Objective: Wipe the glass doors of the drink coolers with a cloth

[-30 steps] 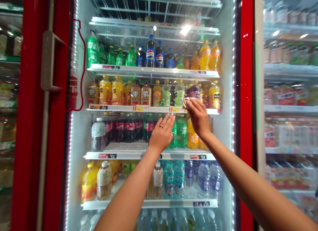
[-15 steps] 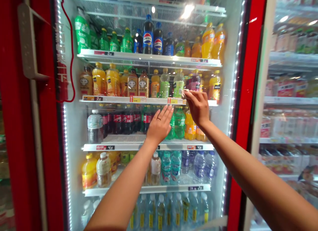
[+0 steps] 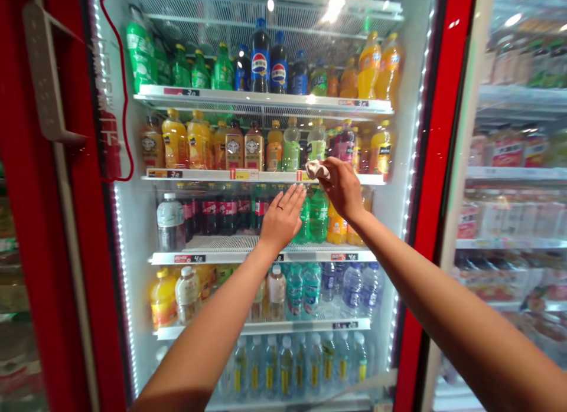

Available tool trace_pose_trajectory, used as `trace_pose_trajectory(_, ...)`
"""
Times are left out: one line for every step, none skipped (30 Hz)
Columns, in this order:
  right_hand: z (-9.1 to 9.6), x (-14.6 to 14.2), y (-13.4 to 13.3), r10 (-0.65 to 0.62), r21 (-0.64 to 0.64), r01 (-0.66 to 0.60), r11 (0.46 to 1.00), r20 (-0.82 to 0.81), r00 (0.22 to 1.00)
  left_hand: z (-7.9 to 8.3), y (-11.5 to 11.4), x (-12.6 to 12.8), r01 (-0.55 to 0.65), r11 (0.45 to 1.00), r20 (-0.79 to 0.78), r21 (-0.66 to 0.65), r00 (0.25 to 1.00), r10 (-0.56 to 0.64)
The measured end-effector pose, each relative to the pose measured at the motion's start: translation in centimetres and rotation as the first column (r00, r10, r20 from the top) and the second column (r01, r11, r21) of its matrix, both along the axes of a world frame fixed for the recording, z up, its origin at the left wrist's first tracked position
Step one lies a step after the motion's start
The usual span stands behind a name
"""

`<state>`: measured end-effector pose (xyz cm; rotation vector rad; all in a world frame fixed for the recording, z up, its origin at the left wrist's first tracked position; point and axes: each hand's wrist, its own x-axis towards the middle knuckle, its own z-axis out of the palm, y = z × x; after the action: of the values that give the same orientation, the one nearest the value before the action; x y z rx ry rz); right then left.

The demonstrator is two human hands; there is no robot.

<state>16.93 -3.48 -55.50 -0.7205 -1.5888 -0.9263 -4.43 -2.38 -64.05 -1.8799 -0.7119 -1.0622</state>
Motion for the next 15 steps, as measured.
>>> trace_pose_trajectory(0.1,0.1,0.2,0.026,0.002,-0.026,1.000,-0.009,1.000,0.4,-0.4,-0.1,0.002,1.000,-0.005,0.018,1.000,-0.002)
trace_pose_trajectory(0.1,0.2,0.3,0.055,0.011,-0.054,0.998,-0.009,0.998,1.0,-0.8,-0.1,0.006,0.999,-0.014,0.040,1.000,-0.005)
trace_pose_trajectory(0.1,0.3,0.6,0.081,0.026,-0.081,0.996,-0.007,0.997,1.8,-1.2,-0.1,0.010,0.998,-0.028,0.062,1.000,-0.008)
trace_pose_trajectory(0.1,0.3,0.8,0.103,0.049,-0.103,0.993,-0.012,0.995,2.8,-1.5,0.2,0.016,0.997,-0.048,0.081,0.999,-0.012)
trace_pose_trajectory(0.1,0.3,1.0,0.120,0.079,-0.117,0.990,-0.030,0.992,3.8,-1.8,0.5,0.022,0.995,-0.063,0.092,0.998,-0.016)
trace_pose_trajectory(0.1,0.4,1.3,0.129,0.109,-0.123,0.986,-0.056,0.990,4.9,-2.0,1.0,0.024,0.995,-0.070,0.093,0.997,-0.017)
trace_pose_trajectory(0.0,0.5,1.5,0.133,0.133,-0.121,0.984,-0.083,0.988,6.0,-2.0,1.5,0.033,0.996,-0.088,0.088,0.996,-0.025)
trace_pose_trajectory(-0.2,0.6,1.7,0.133,0.148,-0.117,0.982,-0.103,0.986,7.0,-1.9,2.0,0.047,0.996,-0.113,0.080,0.993,-0.038)
trace_pose_trajectory(-0.4,0.7,1.9,0.135,0.157,-0.117,0.981,-0.112,0.984,7.9,-1.6,2.5,0.059,0.996,-0.136,0.069,0.990,-0.049)
trace_pose_trajectory(-0.7,1.0,2.0,0.141,0.160,-0.122,0.979,-0.110,0.984,8.6,-1.2,2.9,0.072,0.995,-0.165,0.061,0.984,-0.061)
trace_pose_trajectory(-1.3,1.4,2.0,0.147,0.156,-0.130,0.979,-0.097,0.984,9.2,-0.8,3.1,0.086,0.995,-0.194,0.057,0.978,-0.073)
trace_pose_trajectory(-1.9,1.8,2.0,0.147,0.149,-0.134,0.980,-0.078,0.986,9.6,-0.4,3.3,0.100,0.993,-0.223,0.059,0.971,-0.084)
trace_pose_trajectory(-2.8,2.4,1.8,0.144,0.131,-0.136,0.982,-0.049,0.988,9.8,0.0,3.3,0.116,0.991,-0.250,0.067,0.963,-0.096)
trace_pose_trajectory(-3.8,3.1,1.6,0.119,0.102,-0.116,0.988,-0.015,0.993,9.9,0.4,3.3,0.136,0.987,-0.273,0.080,0.956,-0.109)
trace_pose_trajectory(-5.0,3.8,1.3,0.067,0.086,-0.068,0.994,0.018,0.998,10.0,0.7,3.3,0.154,0.983,-0.284,0.095,0.951,-0.121)
